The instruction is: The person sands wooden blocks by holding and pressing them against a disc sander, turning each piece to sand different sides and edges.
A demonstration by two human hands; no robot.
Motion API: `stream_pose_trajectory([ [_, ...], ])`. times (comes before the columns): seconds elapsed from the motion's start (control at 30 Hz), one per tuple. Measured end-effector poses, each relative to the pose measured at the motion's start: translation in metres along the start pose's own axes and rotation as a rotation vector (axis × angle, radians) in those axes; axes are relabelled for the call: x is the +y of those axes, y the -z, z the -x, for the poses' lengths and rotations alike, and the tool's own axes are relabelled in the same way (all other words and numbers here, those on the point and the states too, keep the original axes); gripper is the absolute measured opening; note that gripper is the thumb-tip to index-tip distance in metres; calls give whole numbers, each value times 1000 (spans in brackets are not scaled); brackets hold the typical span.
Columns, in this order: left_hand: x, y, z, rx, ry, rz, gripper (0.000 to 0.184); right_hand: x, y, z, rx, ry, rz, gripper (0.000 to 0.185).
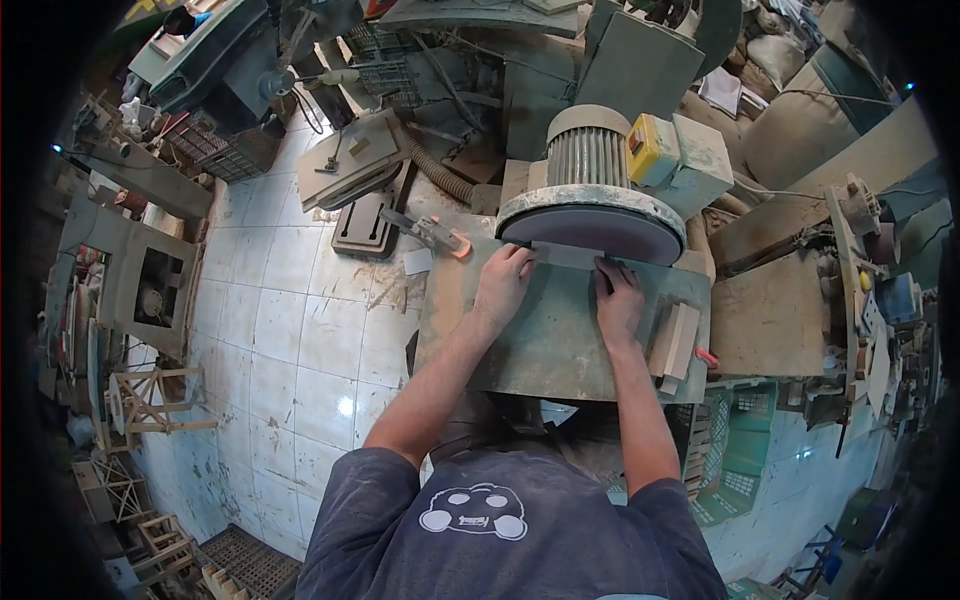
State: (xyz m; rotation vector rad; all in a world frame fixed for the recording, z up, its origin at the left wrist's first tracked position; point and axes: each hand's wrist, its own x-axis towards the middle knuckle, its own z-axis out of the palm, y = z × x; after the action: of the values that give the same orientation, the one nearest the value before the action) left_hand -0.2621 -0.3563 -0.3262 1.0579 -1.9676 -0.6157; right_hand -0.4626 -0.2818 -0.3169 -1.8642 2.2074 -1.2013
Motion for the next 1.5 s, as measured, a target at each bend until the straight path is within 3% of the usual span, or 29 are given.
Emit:
stream_pose_trajectory([
  [0.9,-12,17,3,82,79,-50,12,-17,-15,-6,-15,74,-72,20],
  [1.27,-12,-1,-1,35,-110,-95,12,-2,-3,-2,-3,-4,-63,20],
  [1.5,-3,-13,-5,-13,-95,-114,15,7,6,1,32,-2,4,23],
])
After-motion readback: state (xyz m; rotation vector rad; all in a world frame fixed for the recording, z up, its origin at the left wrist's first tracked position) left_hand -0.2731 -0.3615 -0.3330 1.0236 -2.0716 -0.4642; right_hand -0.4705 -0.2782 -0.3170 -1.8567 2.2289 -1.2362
